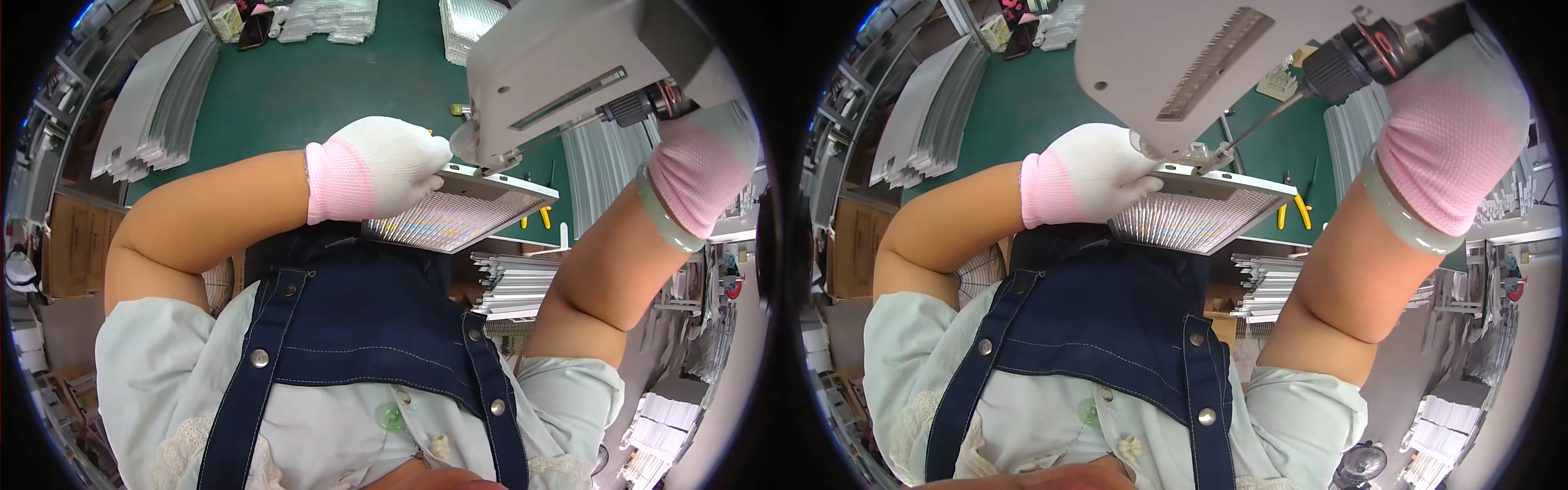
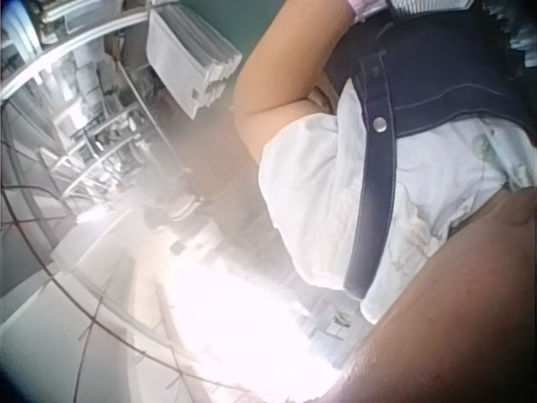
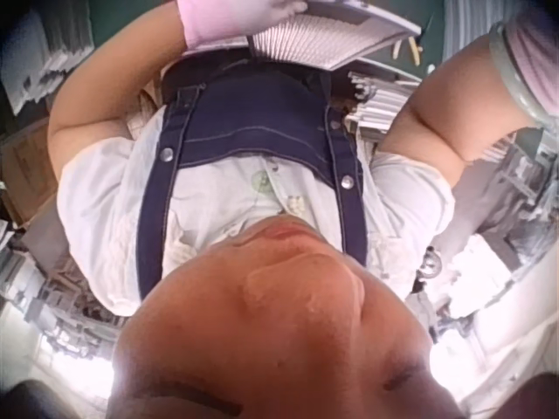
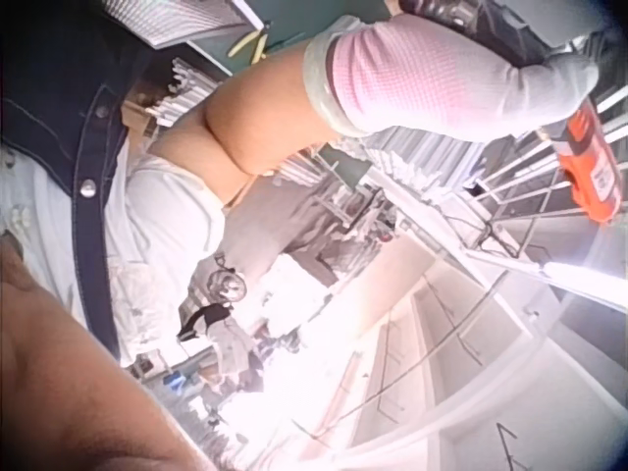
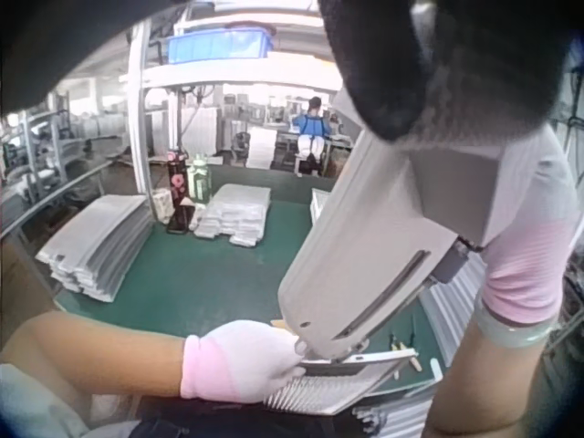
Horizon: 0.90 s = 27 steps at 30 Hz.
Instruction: The person assembles rectangular units by placing a mesh sheet on a workbench, positioning a plastic frame around it, and securing the assembly with a power drill. The person repeats this process for multiple units, handling mesh sheets, frames, and plastic inserts.
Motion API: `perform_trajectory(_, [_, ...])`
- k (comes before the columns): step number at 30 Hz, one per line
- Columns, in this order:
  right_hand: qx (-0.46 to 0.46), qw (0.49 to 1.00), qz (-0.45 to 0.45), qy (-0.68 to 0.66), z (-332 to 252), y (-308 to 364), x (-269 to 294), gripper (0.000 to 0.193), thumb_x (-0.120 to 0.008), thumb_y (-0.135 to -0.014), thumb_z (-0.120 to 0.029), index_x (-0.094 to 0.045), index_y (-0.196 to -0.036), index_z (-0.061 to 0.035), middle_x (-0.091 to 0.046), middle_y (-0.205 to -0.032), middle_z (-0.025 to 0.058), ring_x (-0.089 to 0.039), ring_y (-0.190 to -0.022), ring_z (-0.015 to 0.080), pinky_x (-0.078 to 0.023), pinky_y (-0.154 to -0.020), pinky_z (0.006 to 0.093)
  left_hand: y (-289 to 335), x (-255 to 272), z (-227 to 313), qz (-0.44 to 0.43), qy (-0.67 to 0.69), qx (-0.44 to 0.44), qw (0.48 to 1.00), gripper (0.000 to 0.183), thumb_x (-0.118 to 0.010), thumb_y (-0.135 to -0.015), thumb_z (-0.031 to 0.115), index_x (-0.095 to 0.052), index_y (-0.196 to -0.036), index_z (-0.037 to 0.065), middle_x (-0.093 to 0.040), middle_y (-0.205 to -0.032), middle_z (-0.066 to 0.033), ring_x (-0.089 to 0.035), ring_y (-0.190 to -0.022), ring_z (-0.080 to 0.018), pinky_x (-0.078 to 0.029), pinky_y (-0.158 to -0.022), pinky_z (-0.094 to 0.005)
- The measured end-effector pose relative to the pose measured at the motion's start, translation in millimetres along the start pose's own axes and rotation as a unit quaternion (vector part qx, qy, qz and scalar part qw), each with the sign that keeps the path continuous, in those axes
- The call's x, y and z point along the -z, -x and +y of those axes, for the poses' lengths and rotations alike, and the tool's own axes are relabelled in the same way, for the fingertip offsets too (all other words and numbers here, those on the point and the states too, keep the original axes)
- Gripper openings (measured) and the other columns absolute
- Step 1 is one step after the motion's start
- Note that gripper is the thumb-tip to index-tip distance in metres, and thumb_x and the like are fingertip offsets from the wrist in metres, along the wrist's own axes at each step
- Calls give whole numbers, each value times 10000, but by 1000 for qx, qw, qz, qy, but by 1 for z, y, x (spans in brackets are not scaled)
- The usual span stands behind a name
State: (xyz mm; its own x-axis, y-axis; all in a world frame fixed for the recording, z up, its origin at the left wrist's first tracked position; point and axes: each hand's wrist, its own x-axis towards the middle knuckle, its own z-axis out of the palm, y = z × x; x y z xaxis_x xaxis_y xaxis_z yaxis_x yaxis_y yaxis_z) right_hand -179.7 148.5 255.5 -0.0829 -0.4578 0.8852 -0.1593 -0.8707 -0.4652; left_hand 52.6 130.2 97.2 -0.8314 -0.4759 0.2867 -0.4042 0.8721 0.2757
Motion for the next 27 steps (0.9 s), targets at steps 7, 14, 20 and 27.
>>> perform_trajectory(7, [4,1000,10,5,-1,14,-10,300,-636,-948,-145,-612,-1208,2,-657,-1084,72,-641,-940,161,-530,-783,286,-3,4,5,-54,3,31,998,229,-582,-938,235,-630,-942,10,-659,-843,-183,-682,-807,-373,-552,-768,-468])
perform_trajectory(14, [-5,999,26,18,7,40,-32,346,-625,-946,-106,-594,-1265,26,-658,-1152,96,-646,-999,178,-536,-825,292,-1,-8,7,-19,-7,8,1000,278,-586,-924,291,-663,-928,24,-674,-787,-167,-687,-775,-351,-554,-729,-464])
perform_trajectory(20, [-30,1000,6,-5,14,42,-38,348,-644,-922,-52,-594,-1256,30,-662,-1149,92,-634,-998,160,-518,-856,282,0,-22,1,37,41,-16,998,254,-598,-925,306,-684,-918,67,-678,-788,-158,-689,-767,-350,-554,-701,-455])
perform_trajectory(27, [-62,997,10,-48,16,53,-46,325,-663,-911,-61,-613,-1222,16,-681,-1103,77,-649,-961,147,-525,-837,283,-2,-20,-3,41,80,-40,995,260,-590,-941,305,-701,-894,75,-679,-792,-150,-685,-777,-349,-550,-716,-449])
